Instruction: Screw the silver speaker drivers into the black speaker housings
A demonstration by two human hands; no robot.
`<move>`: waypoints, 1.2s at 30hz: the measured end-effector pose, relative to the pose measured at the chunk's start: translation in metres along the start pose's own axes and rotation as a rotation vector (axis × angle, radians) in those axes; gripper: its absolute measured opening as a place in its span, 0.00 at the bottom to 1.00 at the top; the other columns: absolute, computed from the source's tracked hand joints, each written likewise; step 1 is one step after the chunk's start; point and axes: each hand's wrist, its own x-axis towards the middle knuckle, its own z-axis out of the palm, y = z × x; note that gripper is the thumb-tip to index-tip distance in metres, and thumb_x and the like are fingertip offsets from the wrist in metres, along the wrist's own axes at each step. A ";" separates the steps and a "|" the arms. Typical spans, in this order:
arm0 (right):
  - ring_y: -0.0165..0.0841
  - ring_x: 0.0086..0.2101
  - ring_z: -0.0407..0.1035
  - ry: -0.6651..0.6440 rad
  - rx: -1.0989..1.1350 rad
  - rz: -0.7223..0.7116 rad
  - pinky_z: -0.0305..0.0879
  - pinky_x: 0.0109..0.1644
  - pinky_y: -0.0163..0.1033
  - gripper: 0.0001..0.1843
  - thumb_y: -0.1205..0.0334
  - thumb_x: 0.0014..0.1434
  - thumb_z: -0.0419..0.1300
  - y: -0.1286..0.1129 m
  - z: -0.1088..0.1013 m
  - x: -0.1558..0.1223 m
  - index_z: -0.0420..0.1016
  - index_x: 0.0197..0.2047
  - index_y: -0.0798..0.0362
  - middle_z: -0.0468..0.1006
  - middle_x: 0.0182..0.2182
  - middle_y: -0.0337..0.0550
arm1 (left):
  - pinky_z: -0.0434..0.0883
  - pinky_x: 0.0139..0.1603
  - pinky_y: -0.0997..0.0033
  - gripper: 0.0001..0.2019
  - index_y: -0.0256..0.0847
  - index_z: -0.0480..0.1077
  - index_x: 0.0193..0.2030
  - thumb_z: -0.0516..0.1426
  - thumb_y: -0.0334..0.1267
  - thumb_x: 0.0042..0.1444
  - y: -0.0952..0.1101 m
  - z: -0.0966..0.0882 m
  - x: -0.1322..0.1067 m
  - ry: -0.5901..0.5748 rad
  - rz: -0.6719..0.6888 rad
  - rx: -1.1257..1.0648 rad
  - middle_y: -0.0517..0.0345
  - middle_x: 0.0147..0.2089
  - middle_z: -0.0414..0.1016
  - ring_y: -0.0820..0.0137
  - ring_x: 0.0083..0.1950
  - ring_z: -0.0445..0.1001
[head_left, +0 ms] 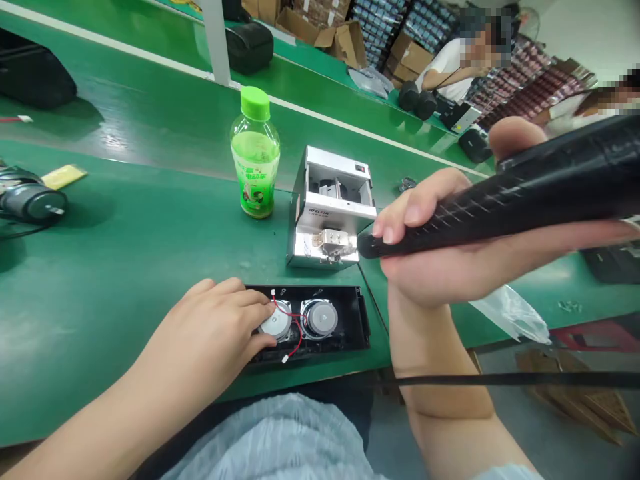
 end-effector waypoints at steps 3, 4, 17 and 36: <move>0.32 0.15 0.62 -0.065 0.098 0.027 0.55 0.14 0.41 0.34 0.18 0.62 0.53 0.025 0.002 0.002 0.77 0.43 0.40 0.68 0.20 0.33 | 0.63 0.43 0.53 0.12 0.47 0.85 0.50 0.73 0.45 0.60 0.000 0.003 -0.002 0.014 -0.012 0.004 0.60 0.50 0.89 0.55 0.49 0.81; 0.32 0.14 0.61 -0.110 0.133 0.059 0.55 0.14 0.41 0.32 0.20 0.62 0.55 0.032 0.002 0.002 0.76 0.43 0.40 0.69 0.20 0.32 | 0.64 0.43 0.53 0.12 0.47 0.85 0.49 0.72 0.45 0.61 0.000 0.004 -0.002 0.018 -0.013 0.008 0.59 0.50 0.89 0.55 0.49 0.81; 0.30 0.13 0.60 -0.082 0.150 0.187 0.55 0.15 0.39 0.36 0.21 0.61 0.57 0.021 -0.010 -0.015 0.76 0.52 0.42 0.69 0.19 0.29 | 0.67 0.48 0.52 0.13 0.46 0.84 0.54 0.70 0.43 0.64 0.002 -0.005 0.001 -0.072 -0.028 -0.069 0.55 0.56 0.88 0.53 0.55 0.81; 0.35 0.14 0.67 -0.215 0.180 0.437 0.70 0.20 0.45 0.33 0.22 0.63 0.56 -0.023 -0.001 -0.089 0.81 0.49 0.42 0.77 0.19 0.33 | 0.57 0.44 0.56 0.07 0.45 0.78 0.39 0.71 0.35 0.60 0.014 -0.014 0.004 -0.098 -0.054 -0.090 0.59 0.41 0.84 0.57 0.47 0.76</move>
